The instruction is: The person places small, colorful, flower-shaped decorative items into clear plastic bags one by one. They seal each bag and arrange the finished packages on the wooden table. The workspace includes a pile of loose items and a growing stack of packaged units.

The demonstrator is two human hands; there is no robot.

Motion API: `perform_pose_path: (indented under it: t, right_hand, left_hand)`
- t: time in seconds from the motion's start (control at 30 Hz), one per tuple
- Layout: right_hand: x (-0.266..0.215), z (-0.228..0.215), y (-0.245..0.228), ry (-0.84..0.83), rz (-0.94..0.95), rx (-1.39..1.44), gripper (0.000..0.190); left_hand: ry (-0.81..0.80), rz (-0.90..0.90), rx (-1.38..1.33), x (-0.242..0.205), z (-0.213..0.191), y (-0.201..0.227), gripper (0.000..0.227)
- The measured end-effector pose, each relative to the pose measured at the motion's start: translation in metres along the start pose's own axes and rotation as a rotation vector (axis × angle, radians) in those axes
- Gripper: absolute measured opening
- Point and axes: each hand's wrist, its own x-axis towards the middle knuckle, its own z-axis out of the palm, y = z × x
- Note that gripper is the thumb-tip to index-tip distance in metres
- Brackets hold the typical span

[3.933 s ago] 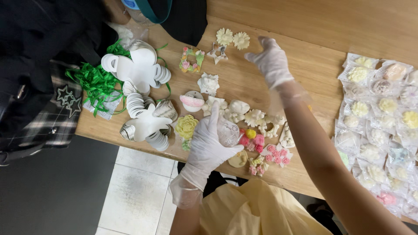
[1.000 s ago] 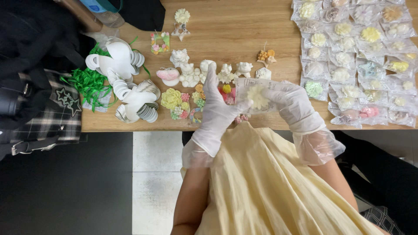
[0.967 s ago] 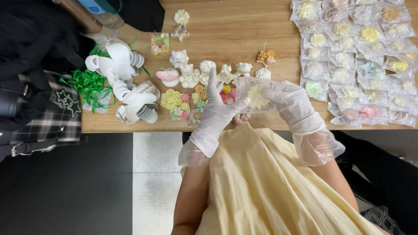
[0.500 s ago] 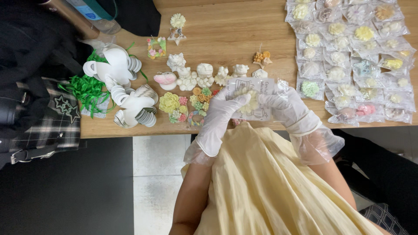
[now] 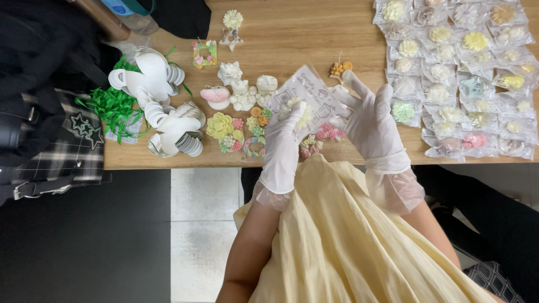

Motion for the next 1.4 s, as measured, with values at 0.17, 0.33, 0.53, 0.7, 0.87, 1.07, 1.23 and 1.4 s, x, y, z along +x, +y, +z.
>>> perform_pose_path:
  t: [0.17,0.33,0.53,0.7,0.87,1.07,1.23,1.4]
  right_hand:
    - [-0.006,0.002,0.015,0.103,-0.151,-0.289,0.064]
    - [-0.001,-0.01,-0.003,0.336,-0.332,-0.673,0.048]
    - [-0.013,-0.008,-0.027,0.11,-0.065,-1.13,0.066]
    - [-0.01,0.014,-0.031,0.053,-0.164,-0.994,0.078]
    - [-0.028,0.036,-0.043,0.094,-0.608,-1.526,0.087]
    - [-0.015,0.022,-0.027,-0.193,-0.663,-1.852,0.048]
    - [-0.006,0.0,-0.022,-0.208,-0.624,-1.701,0.024]
    - [-0.002,0.005,-0.028,-0.191,-0.545,-1.781,0.012]
  left_hand:
    - [-0.031,0.155,0.003,0.019,-0.006,-0.027,0.049]
    - [-0.112,0.549,0.378,0.047,-0.03,-0.029,0.12]
    - [-0.311,0.865,0.737,0.032,-0.027,-0.011,0.153]
    - [-0.41,0.235,0.499,0.011,-0.002,0.002,0.137]
    - [-0.24,0.374,0.73,0.003,-0.001,0.013,0.119]
    - [-0.276,0.23,0.879,-0.007,0.006,0.021,0.116]
    - [-0.369,0.815,0.906,-0.005,0.003,0.034,0.129]
    - [-0.445,0.824,0.951,0.01,-0.004,0.045,0.059]
